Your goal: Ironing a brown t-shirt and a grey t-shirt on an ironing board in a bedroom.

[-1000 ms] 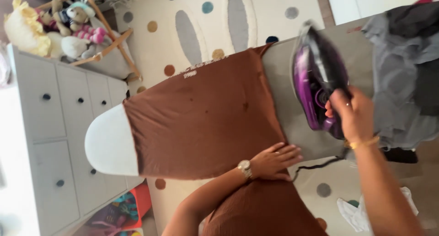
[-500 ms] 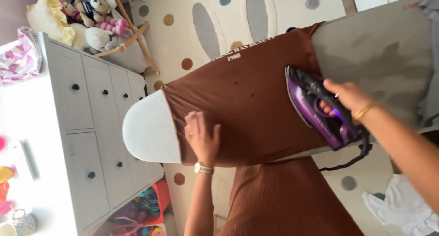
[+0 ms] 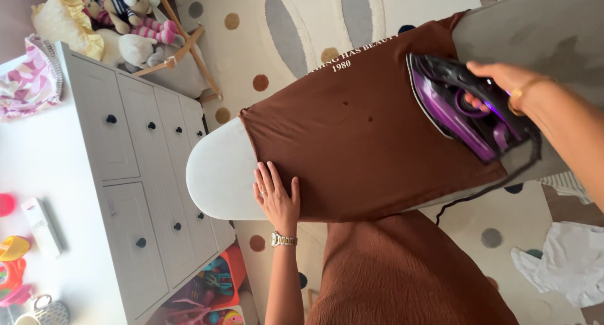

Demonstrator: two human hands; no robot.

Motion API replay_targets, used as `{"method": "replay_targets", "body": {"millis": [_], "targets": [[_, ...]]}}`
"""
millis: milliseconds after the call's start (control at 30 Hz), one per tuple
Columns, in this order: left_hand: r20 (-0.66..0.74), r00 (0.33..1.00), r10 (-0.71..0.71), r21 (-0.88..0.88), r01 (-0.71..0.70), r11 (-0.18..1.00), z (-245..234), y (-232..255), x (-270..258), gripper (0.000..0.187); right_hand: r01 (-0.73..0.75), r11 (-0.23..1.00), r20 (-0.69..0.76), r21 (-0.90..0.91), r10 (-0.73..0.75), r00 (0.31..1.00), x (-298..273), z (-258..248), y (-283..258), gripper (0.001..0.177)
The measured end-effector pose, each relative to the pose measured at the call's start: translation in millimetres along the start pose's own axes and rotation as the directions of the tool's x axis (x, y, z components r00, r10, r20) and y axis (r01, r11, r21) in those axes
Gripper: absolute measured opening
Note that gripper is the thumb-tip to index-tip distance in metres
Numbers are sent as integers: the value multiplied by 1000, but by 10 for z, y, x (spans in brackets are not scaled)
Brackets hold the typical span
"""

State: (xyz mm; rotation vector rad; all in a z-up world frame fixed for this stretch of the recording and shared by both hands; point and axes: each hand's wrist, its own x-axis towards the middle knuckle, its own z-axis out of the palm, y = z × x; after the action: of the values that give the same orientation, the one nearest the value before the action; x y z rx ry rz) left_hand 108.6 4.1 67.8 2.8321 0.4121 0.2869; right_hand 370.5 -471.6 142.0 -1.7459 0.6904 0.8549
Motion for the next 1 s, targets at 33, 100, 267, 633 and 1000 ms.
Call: {"method": "replay_targets", "body": {"millis": [33,100,267,633,1000], "targets": [[3,1000,4,-5,-4,1000,-26,13,-7,75,-3,1000,-6,2,3,1000,-11,-70,191,48],[-118,993,-6,-98,-6,995,-72,48,5,71,-75,996,33,43,74,997,-26,-217,546,48],[-164,973,-163,-135,142,981,21,-70,-43,59,-87,996,-47,34,88,995,-746,-244,1227,53],[-136,902,-410,25,417,908,12,-316,-312,38,78,996,87,-50,-74,993,-510,-116,529,44],[-415,839,-352,-129,329,936,-237,803,-823,13,326,872,309,-365,-217,926,174,294,-1071,43]]}}
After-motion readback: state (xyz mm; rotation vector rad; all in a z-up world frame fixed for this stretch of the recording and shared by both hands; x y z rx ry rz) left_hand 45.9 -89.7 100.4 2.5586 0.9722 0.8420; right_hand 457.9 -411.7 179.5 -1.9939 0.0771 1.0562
